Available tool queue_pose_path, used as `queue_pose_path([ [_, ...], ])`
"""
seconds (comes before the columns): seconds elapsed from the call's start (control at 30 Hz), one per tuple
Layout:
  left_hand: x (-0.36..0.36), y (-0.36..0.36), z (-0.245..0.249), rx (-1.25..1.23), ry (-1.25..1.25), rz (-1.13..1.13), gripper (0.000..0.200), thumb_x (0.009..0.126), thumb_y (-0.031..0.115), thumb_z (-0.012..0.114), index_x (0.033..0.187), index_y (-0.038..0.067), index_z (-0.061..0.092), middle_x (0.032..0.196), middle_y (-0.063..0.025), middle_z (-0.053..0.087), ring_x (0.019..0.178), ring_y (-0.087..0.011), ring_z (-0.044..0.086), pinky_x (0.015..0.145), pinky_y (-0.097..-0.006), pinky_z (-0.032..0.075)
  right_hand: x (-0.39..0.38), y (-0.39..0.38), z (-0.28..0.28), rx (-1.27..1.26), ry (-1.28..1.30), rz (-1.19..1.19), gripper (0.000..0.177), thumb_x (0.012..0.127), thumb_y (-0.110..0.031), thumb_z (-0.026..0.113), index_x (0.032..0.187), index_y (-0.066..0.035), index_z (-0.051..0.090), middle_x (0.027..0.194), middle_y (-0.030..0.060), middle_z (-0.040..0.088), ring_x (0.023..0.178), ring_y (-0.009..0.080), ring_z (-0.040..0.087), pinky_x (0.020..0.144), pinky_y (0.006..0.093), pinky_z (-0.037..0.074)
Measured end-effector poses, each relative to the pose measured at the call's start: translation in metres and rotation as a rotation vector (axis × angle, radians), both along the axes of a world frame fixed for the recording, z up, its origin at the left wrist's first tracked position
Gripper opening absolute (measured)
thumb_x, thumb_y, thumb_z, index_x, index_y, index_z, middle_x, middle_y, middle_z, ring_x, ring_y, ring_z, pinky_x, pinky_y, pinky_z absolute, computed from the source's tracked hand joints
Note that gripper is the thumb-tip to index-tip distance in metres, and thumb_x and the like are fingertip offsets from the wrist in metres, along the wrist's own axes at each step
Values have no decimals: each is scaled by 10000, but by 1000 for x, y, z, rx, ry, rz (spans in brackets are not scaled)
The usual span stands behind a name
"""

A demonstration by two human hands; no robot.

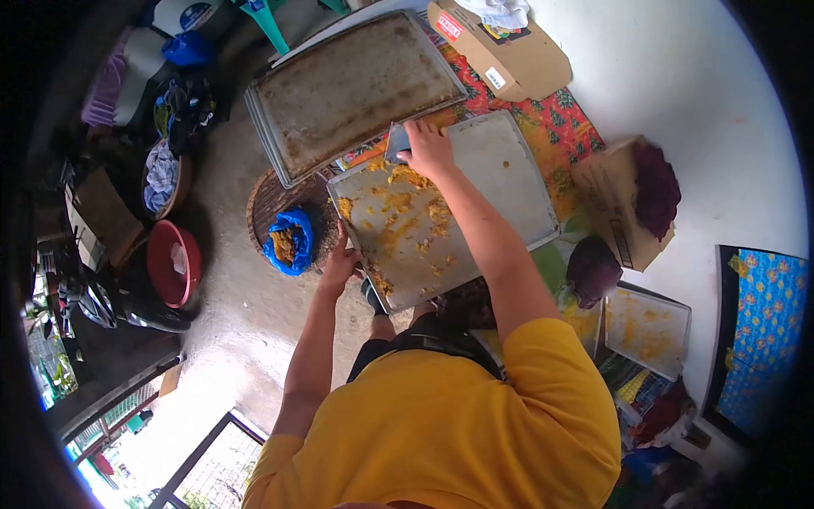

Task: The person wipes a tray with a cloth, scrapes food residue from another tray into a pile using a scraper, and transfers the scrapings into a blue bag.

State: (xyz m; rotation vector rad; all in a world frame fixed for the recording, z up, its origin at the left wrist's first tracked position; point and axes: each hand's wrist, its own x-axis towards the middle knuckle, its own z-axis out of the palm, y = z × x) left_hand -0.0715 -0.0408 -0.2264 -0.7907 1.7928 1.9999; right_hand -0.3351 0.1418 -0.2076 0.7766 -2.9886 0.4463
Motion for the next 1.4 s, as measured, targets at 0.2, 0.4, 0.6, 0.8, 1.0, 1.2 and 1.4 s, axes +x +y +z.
queue_pose_path([
  [0.2,2,-2,-5,-68,11,-61,845,885,10,493,1500,240,-39,944,-113,646,658,-109,586,457,-233,495,-25,50,5,29,-18,-187,636,727,-382,761,1213,-117,448,1151,108,573,1095,280,550,873,484,418],
  [0.4,0,-5,-6,22,5,-67,864,887,16,490,1493,216,-92,975,-109,624,669,-113,567,460,-237,499,-4,-29,-7,-22,-75,-12,648,738,-440,737,1210,-119,431,1186,96,552,1142,297,517,930,510,399],
  [0.6,-1,-3,-8,58,37,18,880,845,-44,472,1502,244,-36,783,-84,603,542,-114,535,442,-275,490,-1,-34,7,49,-240,137,622,748,-444,730,1187,-117,434,1217,86,545,1176,292,500,946,521,390],
  [0.8,-3,3,0,24,25,54,874,817,-74,453,1509,205,0,772,-86,618,521,-111,538,436,-276,483,20,-49,-9,105,-318,212,738,781,-466,694,1330,-91,372,1337,101,495,1238,302,466,984,522,358],
  [1.0,-6,3,-6,-76,49,-12,869,864,-54,469,1501,294,-9,772,-92,604,564,-131,553,461,-296,507,38,-6,10,2,-212,60,652,807,-434,676,1278,-74,406,1233,158,561,1135,289,550,921,502,407],
  [1.2,-6,5,7,-77,8,-22,876,869,-22,486,1497,321,-19,810,-106,621,563,-130,554,449,-296,504,0,91,11,109,-191,-360,652,784,-427,701,1244,-61,419,1073,166,635,1014,329,614,832,477,467],
  [1.4,-5,7,6,-65,4,-21,881,860,-17,480,1496,316,-31,794,-101,613,556,-135,555,433,-291,503,13,102,10,-189,-394,-432,614,743,-284,757,1203,-38,433,1090,198,613,1065,366,577,853,474,456],
])
